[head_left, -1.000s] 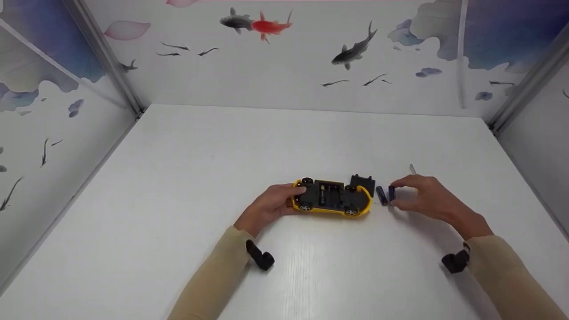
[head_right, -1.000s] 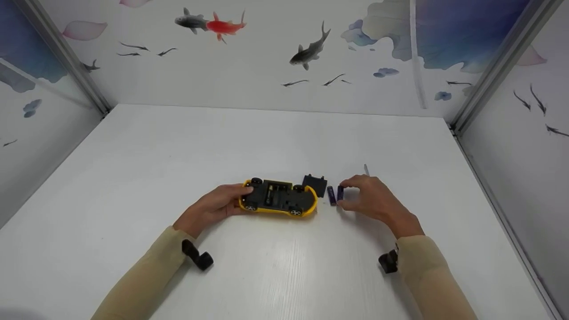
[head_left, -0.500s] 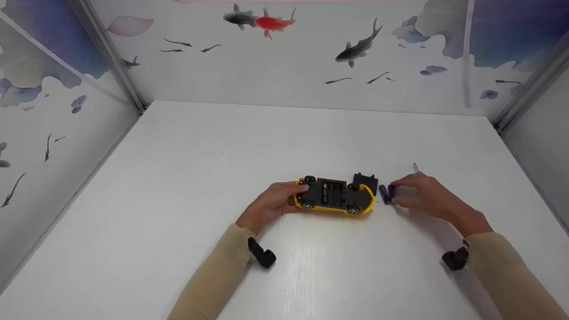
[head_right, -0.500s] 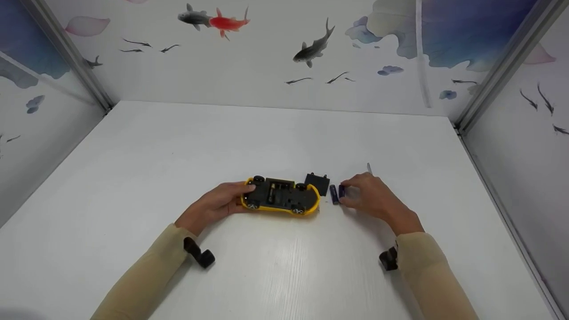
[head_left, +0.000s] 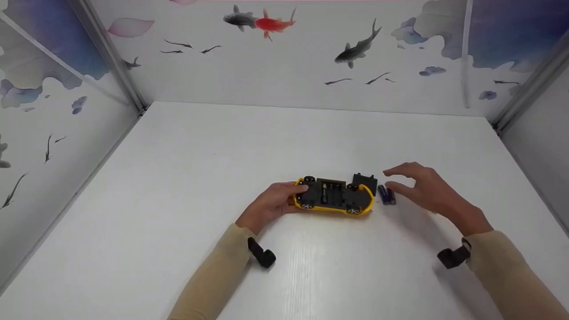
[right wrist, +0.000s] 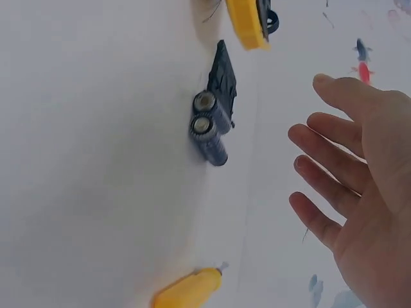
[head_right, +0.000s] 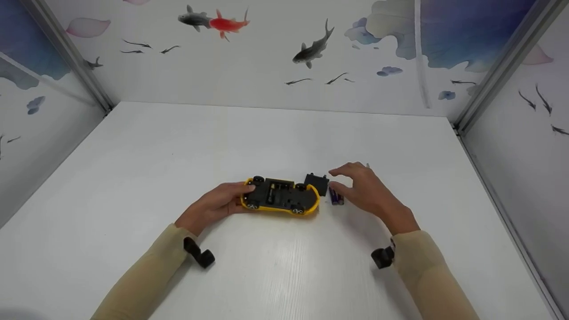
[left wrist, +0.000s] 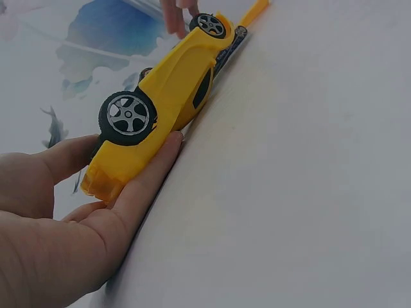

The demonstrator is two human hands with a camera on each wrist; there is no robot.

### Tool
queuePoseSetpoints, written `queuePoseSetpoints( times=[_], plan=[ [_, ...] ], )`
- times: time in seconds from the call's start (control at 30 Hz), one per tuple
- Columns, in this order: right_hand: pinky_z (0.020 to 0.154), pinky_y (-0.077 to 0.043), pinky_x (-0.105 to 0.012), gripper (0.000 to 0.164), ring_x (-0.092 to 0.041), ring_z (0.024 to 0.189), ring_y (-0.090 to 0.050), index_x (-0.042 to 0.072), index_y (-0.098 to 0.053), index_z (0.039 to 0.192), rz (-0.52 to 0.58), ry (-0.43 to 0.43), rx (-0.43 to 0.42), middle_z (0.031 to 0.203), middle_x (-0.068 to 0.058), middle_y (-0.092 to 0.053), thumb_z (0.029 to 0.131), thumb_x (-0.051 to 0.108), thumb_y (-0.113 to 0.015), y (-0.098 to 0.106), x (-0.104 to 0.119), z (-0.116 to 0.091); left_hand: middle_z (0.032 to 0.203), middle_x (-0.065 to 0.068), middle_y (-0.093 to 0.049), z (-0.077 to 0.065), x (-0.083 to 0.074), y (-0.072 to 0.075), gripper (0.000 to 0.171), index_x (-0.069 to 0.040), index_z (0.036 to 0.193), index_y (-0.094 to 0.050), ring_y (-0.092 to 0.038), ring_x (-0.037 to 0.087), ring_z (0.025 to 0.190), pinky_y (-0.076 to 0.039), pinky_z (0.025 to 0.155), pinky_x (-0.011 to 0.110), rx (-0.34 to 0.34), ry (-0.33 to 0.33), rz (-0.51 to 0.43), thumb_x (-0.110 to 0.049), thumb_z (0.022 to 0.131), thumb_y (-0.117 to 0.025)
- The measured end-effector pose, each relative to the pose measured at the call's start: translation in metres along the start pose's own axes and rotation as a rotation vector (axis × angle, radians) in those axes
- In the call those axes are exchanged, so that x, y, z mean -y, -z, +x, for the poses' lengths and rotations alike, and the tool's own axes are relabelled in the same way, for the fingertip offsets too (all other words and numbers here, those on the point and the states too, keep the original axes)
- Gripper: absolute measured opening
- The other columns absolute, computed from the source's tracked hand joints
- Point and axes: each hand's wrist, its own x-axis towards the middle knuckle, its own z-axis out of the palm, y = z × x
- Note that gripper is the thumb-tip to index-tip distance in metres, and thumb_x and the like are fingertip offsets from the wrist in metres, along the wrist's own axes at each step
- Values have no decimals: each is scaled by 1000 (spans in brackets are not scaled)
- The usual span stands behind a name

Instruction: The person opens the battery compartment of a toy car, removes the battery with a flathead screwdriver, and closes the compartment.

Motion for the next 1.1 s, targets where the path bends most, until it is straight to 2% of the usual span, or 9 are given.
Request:
queuePoseSetpoints(
  times=[0.13,0.27,0.47,0.67,0.9,1.1],
  plan=[
    [96,-50,-62,35,-38,122,-57,10,-67,129,46,64,-56,128,-13,-67,97,24,-67,-5,22,4,137,20,-59,1,0,0,53,-1,144,-51,-65,30,121,-56,97,41,7,-2,1,-18,96,-68],
    [100,-47,-61,38,-36,123,-57,9,-67,128,72,102,-95,128,-13,-66,93,24,-72,-14,41,12,138,20,-58,2,-1,-1,53,-1,145,-50,-63,31,123,-55,99,42,12,-5,-3,-17,97,-66],
    [108,-44,-58,48,-36,129,-52,7,-63,132,118,87,-64,133,-14,-60,91,29,-75,-40,59,26,137,19,-59,2,0,0,52,-1,144,-51,-64,30,122,-56,99,41,-2,9,-6,-17,97,-67],
    [103,-46,-58,52,-36,127,-50,8,-66,130,108,81,-29,136,-13,-56,87,34,-79,-65,68,33,135,18,-61,1,0,0,51,-2,143,-53,-66,28,119,-56,97,40,2,12,11,-20,97,-68],
    [103,-38,-60,51,-35,128,-49,11,-70,125,54,81,-25,137,-11,-55,84,39,-81,-76,70,41,133,17,-62,1,-1,1,53,-2,142,-53,-67,28,118,-57,96,39,-6,17,11,-21,96,-69],
    [100,-48,-56,51,-36,127,-51,11,-69,127,73,108,2,135,-12,-55,85,36,-81,-82,69,44,134,16,-62,0,0,2,50,-3,141,-55,-66,27,118,-56,98,39,12,2,19,-21,97,-68]
  ],
)
